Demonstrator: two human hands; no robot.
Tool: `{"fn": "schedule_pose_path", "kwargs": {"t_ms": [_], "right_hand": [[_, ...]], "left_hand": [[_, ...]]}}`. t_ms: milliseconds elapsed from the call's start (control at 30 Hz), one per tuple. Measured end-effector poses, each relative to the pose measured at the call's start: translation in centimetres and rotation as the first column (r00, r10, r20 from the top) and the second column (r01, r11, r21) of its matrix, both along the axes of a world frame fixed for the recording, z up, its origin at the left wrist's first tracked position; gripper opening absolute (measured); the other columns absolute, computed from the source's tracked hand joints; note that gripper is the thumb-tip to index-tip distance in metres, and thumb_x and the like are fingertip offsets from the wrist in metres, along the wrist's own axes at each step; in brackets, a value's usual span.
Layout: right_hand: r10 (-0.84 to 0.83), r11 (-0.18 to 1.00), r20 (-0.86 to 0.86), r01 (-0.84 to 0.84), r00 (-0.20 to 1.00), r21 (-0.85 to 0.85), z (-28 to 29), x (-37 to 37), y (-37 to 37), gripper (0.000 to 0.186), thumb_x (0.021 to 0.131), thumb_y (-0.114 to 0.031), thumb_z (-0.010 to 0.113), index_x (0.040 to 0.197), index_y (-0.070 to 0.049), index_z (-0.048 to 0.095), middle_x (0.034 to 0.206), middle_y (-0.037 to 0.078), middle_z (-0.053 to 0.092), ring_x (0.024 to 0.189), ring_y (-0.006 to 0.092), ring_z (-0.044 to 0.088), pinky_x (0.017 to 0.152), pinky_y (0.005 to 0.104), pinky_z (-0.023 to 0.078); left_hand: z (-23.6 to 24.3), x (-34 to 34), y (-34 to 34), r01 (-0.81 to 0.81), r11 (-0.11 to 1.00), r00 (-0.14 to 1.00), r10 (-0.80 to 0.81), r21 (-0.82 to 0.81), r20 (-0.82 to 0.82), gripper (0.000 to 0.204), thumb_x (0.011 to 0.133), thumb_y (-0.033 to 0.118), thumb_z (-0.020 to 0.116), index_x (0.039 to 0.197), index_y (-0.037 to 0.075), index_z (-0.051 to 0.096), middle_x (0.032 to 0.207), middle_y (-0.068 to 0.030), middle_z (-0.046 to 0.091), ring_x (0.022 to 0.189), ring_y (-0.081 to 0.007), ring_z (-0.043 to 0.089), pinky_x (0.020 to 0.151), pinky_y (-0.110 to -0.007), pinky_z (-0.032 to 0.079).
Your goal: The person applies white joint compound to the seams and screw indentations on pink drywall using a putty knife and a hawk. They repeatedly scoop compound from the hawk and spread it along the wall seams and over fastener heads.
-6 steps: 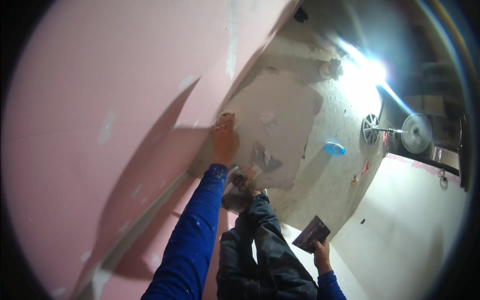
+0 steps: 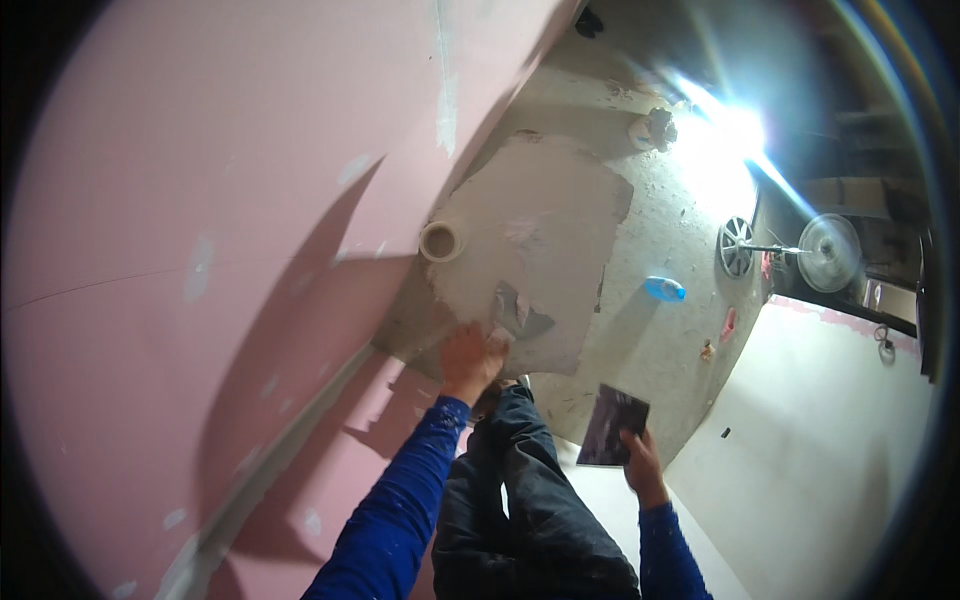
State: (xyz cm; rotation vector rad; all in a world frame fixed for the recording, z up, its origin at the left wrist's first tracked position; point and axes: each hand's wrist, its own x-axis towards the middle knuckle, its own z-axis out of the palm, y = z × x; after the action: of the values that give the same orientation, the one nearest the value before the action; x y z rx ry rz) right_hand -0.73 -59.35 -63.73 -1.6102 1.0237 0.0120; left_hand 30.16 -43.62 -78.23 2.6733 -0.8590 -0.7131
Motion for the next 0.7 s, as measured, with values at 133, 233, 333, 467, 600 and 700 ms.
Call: {"fn": "schedule_pose_path", "kwargs": {"t_ms": [133,233,333,467,600,700], "right_hand": [[0.104,0.995,-0.111,-0.105,0.988,0.001,-4.4,14.3,-6.5,0.035,0.096,-0.016,0.065,0.127,0.002,0.067,0.112,0.013,0.072,0.099,0.0189,0.066,0.091,0.0349,0.051],[0.437,0.772,-0.04,-0.397,0.899,-0.496,-8.1,23.7,-9.1,0.039,0.091,-0.007,0.058,0.128,-0.004,0.069,0.117,0.02,0.071,0.109,0.041,0.066,0.095,0.0465,0.052],[0.522,0.653,-0.174,-0.523,0.835,-0.548,-10.7,29.0,-9.2,0.042,0.09,-0.003,0.054,0.128,-0.009,0.07,0.116,0.017,0.071,0.111,0.0387,0.066,0.097,0.048,0.052],[0.538,0.559,-0.308,-0.606,0.785,-0.566,-13.9,31.7,-8.3,0.044,0.09,-0.002,0.051,0.129,-0.012,0.07,0.117,0.016,0.07,0.112,0.0368,0.066,0.098,0.0469,0.052],[0.491,0.568,-0.453,-0.667,0.744,-0.481,-16.4,32.0,-7.0,0.043,0.091,-0.006,0.054,0.129,-0.016,0.071,0.119,0.011,0.07,0.116,0.0349,0.065,0.099,0.0477,0.052],[0.478,0.53,-0.48,-0.677,0.736,-0.51,-17.0,31.4,-6.2,0.042,0.091,-0.008,0.056,0.129,-0.019,0.071,0.118,0.008,0.07,0.115,0.0336,0.065,0.097,0.0485,0.052]], "left_hand": [[-3.1,-4.1,1.2,-0.091,0.994,0.995,0.093,-0.062,0.037,0.06,0.083,0.044,0.08,0.119,0.004,0.054,0.105,-0.022,0.067,0.105,-0.0393,0.066,0.089,-0.051,0.053],[-5.6,-3.8,0.9,-0.096,0.993,0.995,0.095,-0.069,-0.028,0.06,0.08,0.038,0.082,0.12,0.004,0.053,0.111,-0.0234,0.066,0.107,-0.0389,0.066,0.09,-0.05,0.053],[-5.7,-3.4,0.8,-0.061,0.998,0.989,0.058,-0.015,-0.139,0.056,0.084,0.034,0.08,0.124,0.005,0.053,0.119,-0.0229,0.066,0.103,-0.0422,0.069,0.085,-0.052,0.056],[-2.3,-4.5,2.6,-0.219,0.946,0.958,0.162,-0.241,-0.235,0.055,0.083,0.03,0.077,0.123,0.005,0.05,0.109,-0.0274,0.068,0.097,-0.0493,0.068,0.081,-0.057,0.056],[1.4,-5.7,6.8,-0.352,0.925,0.875,0.271,-0.143,-0.401,0.056,0.082,0.03,0.073,0.126,0.005,0.049,0.102,-0.0299,0.069,0.096,-0.0507,0.067,0.082,-0.059,0.054],[3.0,-6.8,10.0,-0.427,0.902,0.81,0.35,-0.063,-0.47,0.056,0.082,0.029,0.07,0.129,0.007,0.049,0.102,-0.0294,0.071,0.097,-0.0503,0.067,0.082,-0.059,0.054]]}}
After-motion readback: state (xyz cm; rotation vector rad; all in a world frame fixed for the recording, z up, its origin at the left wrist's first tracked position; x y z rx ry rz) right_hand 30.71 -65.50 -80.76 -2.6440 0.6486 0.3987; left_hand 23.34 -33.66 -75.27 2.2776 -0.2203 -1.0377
